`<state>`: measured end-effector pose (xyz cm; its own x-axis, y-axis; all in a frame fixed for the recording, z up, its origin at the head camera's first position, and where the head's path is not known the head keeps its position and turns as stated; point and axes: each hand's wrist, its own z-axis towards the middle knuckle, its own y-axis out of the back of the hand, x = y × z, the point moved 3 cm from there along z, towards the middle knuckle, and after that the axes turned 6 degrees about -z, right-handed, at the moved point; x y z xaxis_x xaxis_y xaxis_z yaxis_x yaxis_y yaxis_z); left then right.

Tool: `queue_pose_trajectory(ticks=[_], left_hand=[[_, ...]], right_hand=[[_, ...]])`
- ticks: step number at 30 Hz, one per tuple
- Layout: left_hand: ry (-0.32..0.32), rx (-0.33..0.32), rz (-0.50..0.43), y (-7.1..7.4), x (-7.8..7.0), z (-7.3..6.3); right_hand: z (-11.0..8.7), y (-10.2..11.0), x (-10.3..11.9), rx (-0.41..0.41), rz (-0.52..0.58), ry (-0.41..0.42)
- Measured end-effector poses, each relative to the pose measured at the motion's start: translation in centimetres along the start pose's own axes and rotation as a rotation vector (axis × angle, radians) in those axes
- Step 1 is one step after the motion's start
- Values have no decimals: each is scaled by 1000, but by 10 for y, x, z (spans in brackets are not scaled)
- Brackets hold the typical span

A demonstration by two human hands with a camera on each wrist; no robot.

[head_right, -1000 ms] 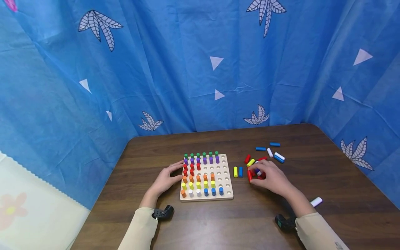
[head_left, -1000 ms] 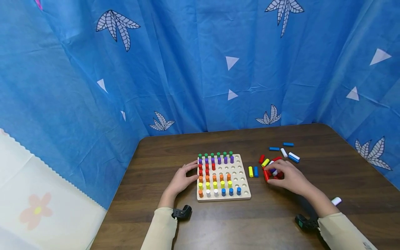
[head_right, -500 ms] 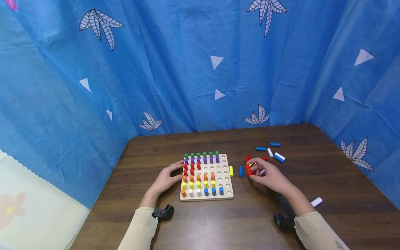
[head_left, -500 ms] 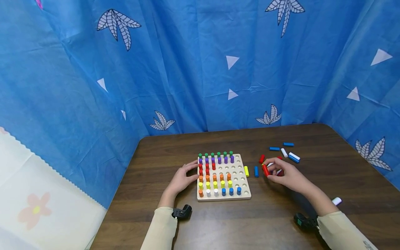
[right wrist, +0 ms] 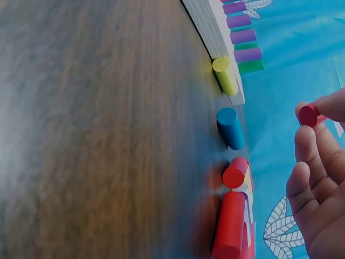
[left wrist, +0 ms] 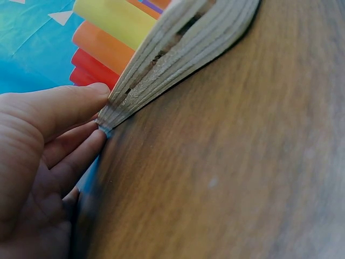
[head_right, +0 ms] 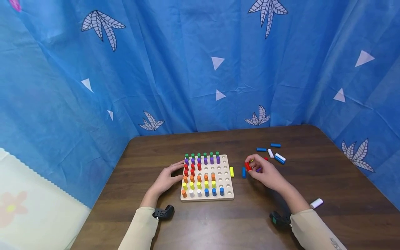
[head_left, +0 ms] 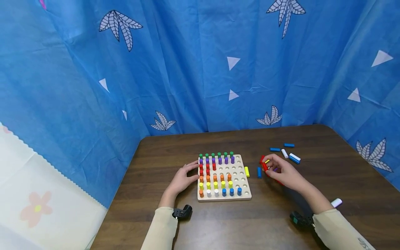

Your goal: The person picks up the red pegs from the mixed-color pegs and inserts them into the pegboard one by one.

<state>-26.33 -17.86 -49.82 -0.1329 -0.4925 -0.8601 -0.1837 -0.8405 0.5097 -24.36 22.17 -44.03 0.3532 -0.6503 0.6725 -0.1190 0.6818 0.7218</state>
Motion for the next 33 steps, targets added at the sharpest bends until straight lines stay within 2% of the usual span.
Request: queue_pose_trajectory(ticks=[6,13,21,33], left_hand=[[-7,1,8,0,0,-1],[-14,2,6,0,-2,-2],[-19,-1,9,0,-2,-1],[-4,-3,9,0,-2,-2]], right_hand=[[5,-2,6,-14,-8,-15],[11,-8,11,-22,-14,11],[23,-13,20,-8,-34,-22],[38,-29,40,-7,34,-8]])
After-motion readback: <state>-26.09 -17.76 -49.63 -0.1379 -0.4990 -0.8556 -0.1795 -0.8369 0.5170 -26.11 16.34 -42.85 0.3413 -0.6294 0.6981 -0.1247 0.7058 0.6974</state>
